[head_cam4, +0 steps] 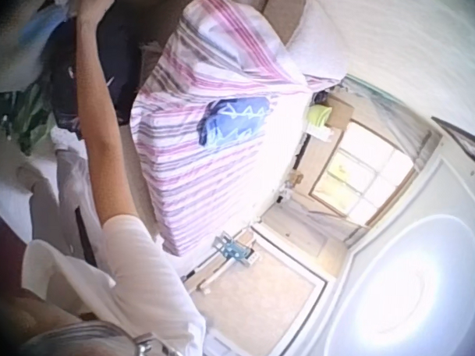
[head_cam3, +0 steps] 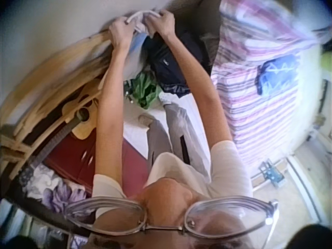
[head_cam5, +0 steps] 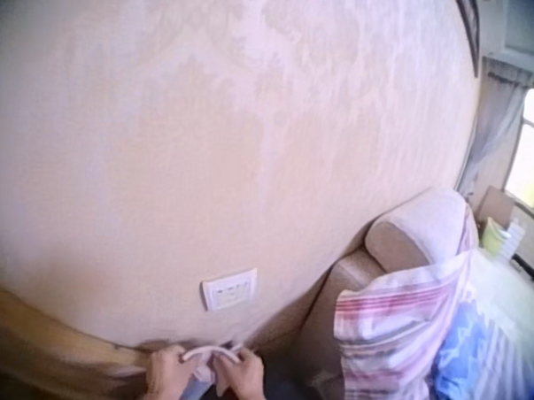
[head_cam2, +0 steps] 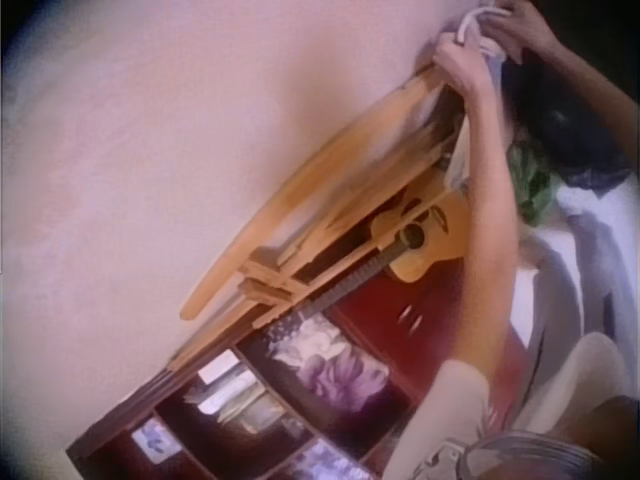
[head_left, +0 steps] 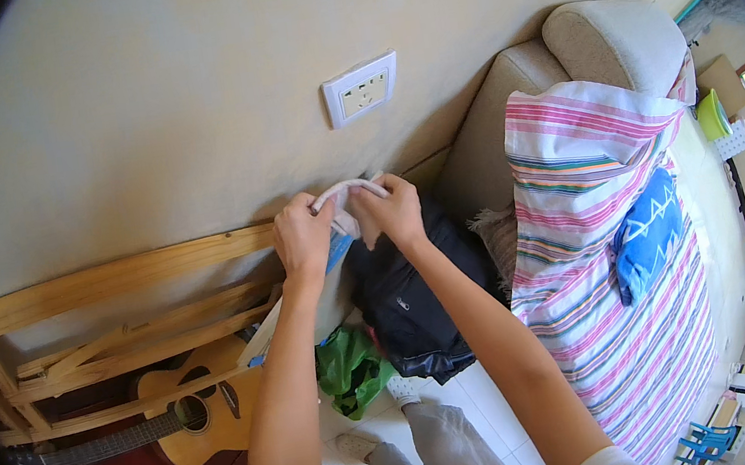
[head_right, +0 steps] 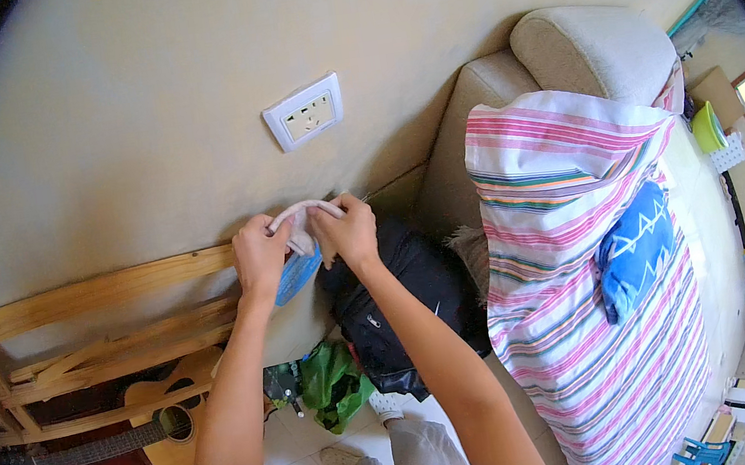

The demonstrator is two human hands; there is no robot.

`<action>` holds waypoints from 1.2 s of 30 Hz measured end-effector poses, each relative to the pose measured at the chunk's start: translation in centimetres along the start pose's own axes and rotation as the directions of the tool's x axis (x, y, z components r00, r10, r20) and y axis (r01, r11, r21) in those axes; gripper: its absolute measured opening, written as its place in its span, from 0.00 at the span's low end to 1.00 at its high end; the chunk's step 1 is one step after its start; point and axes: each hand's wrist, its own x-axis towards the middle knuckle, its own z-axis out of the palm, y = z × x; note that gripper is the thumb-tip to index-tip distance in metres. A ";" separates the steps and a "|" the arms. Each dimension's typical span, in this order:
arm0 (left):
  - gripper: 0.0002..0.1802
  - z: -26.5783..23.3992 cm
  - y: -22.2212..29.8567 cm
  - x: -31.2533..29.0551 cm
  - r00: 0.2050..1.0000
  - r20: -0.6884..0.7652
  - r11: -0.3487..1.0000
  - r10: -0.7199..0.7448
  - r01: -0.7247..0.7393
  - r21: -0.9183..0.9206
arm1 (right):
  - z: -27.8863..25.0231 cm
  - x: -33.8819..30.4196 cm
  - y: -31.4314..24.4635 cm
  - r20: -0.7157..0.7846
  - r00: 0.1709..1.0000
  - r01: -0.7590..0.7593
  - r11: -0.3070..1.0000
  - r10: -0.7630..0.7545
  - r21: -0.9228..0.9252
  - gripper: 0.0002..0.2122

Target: The person wipes a wall area, a wooden easel, a whiteboard surface, a green plastic bag, and a black backpack using a cloth.

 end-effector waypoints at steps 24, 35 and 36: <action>0.24 -2.8 4.9 3.9 0.999 -0.003 0.996 0.042 -0.042 -0.079 | -0.1 3.8 -6.5 -0.118 0.969 0.235 0.956 -0.217 0.174 0.10; 0.09 -6.2 2.5 -0.8 0.931 -0.116 0.935 0.345 -0.332 0.124 | -1.9 0.6 -5.3 0.186 0.876 0.442 0.895 -0.445 0.061 0.06; 0.12 -7.4 2.7 -0.6 0.861 -0.198 0.881 0.469 -0.438 0.178 | -2.2 0.6 -6.4 0.201 0.817 0.535 0.841 -0.540 0.080 0.06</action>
